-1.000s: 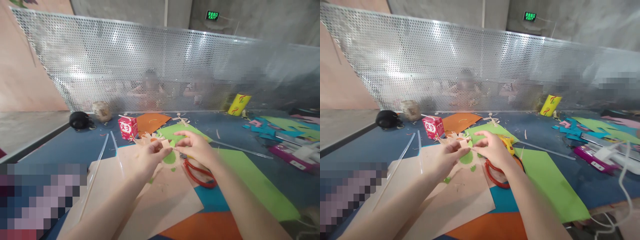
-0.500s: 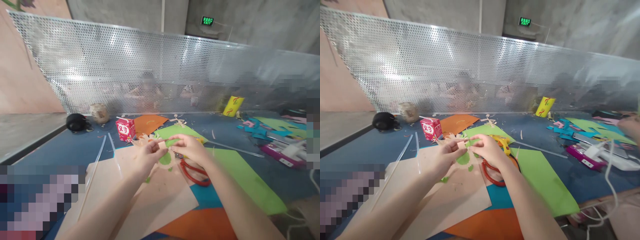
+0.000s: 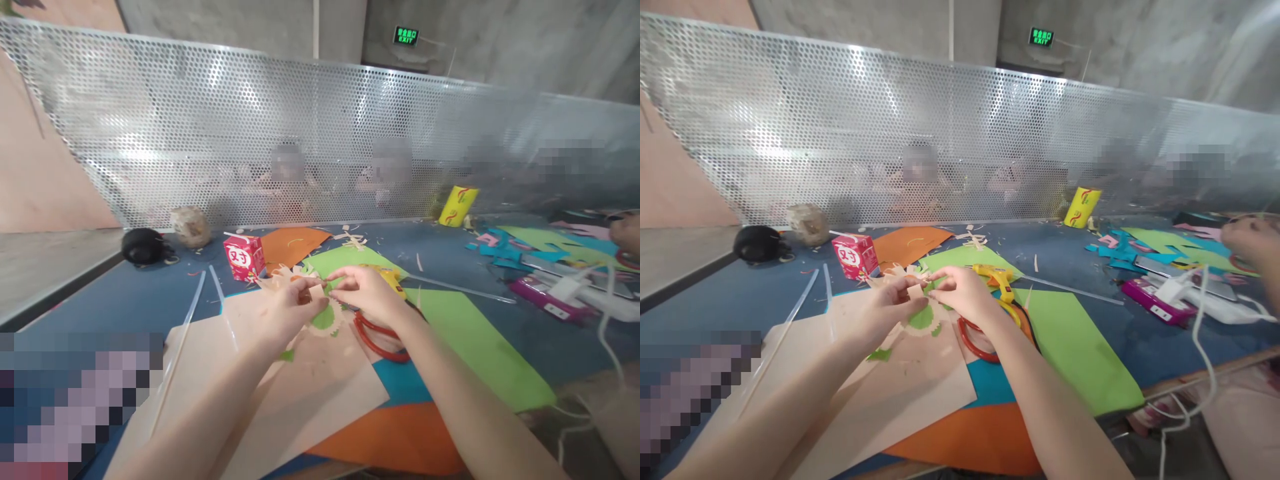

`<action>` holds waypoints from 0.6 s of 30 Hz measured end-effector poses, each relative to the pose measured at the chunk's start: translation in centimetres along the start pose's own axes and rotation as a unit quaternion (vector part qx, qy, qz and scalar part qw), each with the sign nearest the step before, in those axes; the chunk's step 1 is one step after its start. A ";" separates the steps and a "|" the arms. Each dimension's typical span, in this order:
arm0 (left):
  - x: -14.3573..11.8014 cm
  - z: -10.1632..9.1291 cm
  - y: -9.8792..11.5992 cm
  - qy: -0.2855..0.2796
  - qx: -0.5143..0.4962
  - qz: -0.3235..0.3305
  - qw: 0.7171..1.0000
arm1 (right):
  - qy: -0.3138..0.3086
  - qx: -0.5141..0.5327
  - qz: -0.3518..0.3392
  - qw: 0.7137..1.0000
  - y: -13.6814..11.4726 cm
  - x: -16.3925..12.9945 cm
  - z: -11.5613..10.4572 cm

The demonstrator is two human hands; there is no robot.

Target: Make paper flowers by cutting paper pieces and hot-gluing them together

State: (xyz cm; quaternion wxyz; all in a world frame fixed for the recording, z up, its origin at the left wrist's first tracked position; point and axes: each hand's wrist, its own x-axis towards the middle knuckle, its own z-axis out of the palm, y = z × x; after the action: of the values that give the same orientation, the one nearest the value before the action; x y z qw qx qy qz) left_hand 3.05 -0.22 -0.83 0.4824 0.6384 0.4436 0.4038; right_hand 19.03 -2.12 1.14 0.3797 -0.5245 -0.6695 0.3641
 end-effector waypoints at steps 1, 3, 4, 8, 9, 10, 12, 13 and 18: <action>0.0 -0.1 0.0 -0.009 0.033 0.003 0.999 | -0.001 -0.006 0.005 1.000 -0.1 0.0 0.1; 0.1 -0.4 -0.1 -0.028 0.100 0.015 0.994 | 0.001 -0.027 0.015 1.000 -0.3 -0.1 0.2; 0.2 -0.6 -0.2 -0.035 0.128 0.024 0.991 | 0.004 -0.039 0.016 0.999 -0.4 -0.1 0.2; 0.5 -1.0 -0.4 -0.055 0.148 0.043 0.987 | 0.006 -0.061 -0.006 0.998 -0.3 0.0 0.5; 0.6 -1.1 -0.5 -0.059 0.134 0.046 0.988 | 0.004 -0.060 -0.010 0.998 -0.1 0.0 0.6; 0.7 -1.1 -0.6 -0.064 0.122 0.050 0.989 | 0.002 -0.060 -0.013 0.998 0.0 0.1 0.7; 0.9 -1.2 -0.8 -0.074 0.108 0.056 0.990 | -0.005 -0.065 -0.016 0.998 0.2 0.2 0.8; 1.0 -1.2 -0.9 -0.075 0.111 0.056 0.989 | -0.011 -0.071 -0.019 0.997 0.3 0.3 0.9; 1.2 -1.3 -1.1 -0.042 0.159 0.057 0.985 | 0.104 -0.252 0.026 0.962 0.7 0.6 -0.8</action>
State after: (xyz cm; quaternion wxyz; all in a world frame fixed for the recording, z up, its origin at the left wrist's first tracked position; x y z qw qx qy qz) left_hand 1.91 1.40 -1.55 0.3690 0.7476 0.4444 0.3278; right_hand 19.90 -1.33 0.93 0.2935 -0.6553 -0.6825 0.1367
